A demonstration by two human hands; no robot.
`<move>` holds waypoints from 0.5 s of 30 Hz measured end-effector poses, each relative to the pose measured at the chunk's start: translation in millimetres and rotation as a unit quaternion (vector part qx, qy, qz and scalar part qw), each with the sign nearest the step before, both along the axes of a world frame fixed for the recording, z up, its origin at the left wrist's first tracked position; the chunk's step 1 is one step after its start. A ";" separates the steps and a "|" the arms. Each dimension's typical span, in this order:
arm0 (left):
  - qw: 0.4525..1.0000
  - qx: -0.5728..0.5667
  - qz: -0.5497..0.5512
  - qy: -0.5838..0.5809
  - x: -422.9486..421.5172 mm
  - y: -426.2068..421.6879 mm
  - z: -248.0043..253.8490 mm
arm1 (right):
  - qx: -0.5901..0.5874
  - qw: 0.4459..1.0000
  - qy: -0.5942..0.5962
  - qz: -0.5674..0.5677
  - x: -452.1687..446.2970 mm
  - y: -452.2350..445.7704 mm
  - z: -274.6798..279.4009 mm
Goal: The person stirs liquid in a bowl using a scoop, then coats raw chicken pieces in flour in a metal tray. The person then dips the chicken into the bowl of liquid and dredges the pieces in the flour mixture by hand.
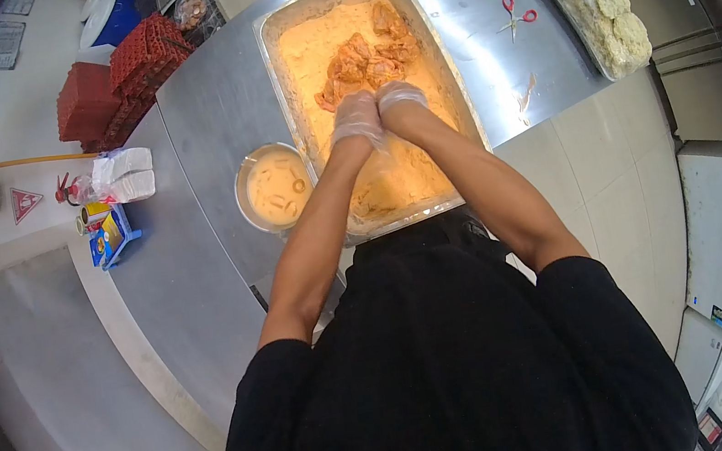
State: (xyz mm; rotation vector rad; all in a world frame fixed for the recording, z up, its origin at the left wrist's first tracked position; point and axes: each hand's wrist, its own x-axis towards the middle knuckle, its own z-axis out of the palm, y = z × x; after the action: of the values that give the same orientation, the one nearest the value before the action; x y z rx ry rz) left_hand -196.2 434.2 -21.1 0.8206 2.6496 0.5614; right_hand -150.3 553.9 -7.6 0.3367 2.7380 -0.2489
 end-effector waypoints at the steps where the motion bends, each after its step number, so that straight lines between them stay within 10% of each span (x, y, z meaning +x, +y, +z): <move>1: 1.000 0.002 -0.003 0.008 -8.6 -0.9 -0.3 | 0.006 1.000 -0.002 -0.001 -8.0 -2.0 7.7; 15: 0.998 0.051 -0.030 0.034 4.4 15.0 4.0 | -0.007 0.996 0.053 -0.073 8.3 -6.7 12.2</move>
State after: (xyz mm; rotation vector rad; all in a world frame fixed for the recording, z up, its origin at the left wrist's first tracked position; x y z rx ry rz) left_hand -191.9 449.2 -17.1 0.9602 2.6664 0.6683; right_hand -142.0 547.2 4.6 0.5365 2.8164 -0.3347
